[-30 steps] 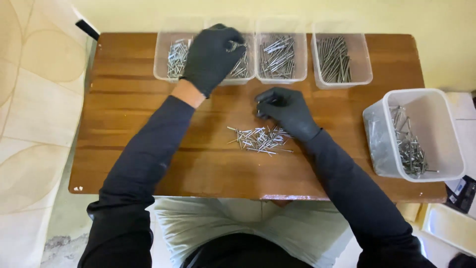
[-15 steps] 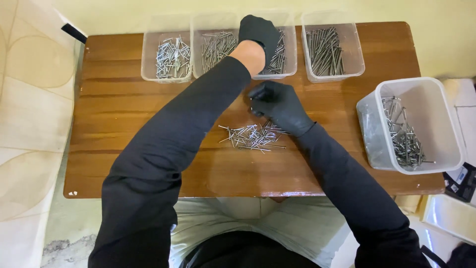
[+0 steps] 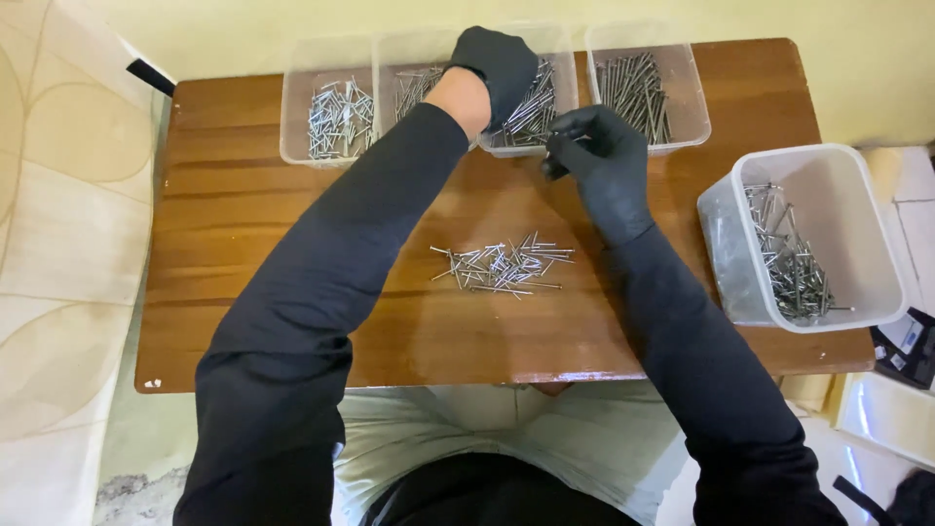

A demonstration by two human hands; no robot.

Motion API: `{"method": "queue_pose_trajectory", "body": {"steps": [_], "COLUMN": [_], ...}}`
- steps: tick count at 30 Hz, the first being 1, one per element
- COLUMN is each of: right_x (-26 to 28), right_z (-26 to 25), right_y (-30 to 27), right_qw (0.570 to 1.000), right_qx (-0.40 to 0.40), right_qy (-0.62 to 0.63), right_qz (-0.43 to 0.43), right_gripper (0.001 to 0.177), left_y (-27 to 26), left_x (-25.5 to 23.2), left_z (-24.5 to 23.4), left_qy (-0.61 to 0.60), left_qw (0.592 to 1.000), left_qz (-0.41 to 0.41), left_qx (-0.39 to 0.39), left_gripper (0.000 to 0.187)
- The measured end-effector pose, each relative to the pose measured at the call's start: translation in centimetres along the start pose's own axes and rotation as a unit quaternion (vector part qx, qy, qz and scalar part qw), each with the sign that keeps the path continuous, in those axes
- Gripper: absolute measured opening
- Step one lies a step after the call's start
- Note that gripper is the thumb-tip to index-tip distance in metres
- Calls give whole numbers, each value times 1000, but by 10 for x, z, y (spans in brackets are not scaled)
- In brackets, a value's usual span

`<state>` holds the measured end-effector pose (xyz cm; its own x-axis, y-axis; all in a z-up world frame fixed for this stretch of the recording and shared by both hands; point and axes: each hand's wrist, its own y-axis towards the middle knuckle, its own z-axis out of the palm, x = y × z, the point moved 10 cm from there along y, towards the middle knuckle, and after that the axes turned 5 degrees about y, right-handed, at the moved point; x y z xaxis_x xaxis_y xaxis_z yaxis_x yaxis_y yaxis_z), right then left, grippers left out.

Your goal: The person sorts metal nails by length, picking them one at a time from a pile on a wooden table and placing them into one of four clear plastic containers arranged in a row. The person wears black gloves and handles the nails with both hands throughout the clip.

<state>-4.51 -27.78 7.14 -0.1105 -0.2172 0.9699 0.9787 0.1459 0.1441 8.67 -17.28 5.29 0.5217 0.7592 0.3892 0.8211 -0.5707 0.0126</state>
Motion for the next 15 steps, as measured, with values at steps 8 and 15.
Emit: {"method": "queue_pose_trajectory", "body": {"steps": [8,15], "right_x": [10,20], "right_z": [0,-9], "right_y": [0,0], "right_qw": [998,997], "right_qx": [-8,-49], "right_qy": [-57,-34], "right_qz": [-17,-44], "right_gripper": [17,16], "left_y": [-10,-14], "left_x": [-6,-7], "left_z": [-8,6], "left_qy": [-170,-221], "left_qw": [984,971], "left_qz": [-21,-93], "left_qx": [45,-6], "left_gripper": [16,19]}}
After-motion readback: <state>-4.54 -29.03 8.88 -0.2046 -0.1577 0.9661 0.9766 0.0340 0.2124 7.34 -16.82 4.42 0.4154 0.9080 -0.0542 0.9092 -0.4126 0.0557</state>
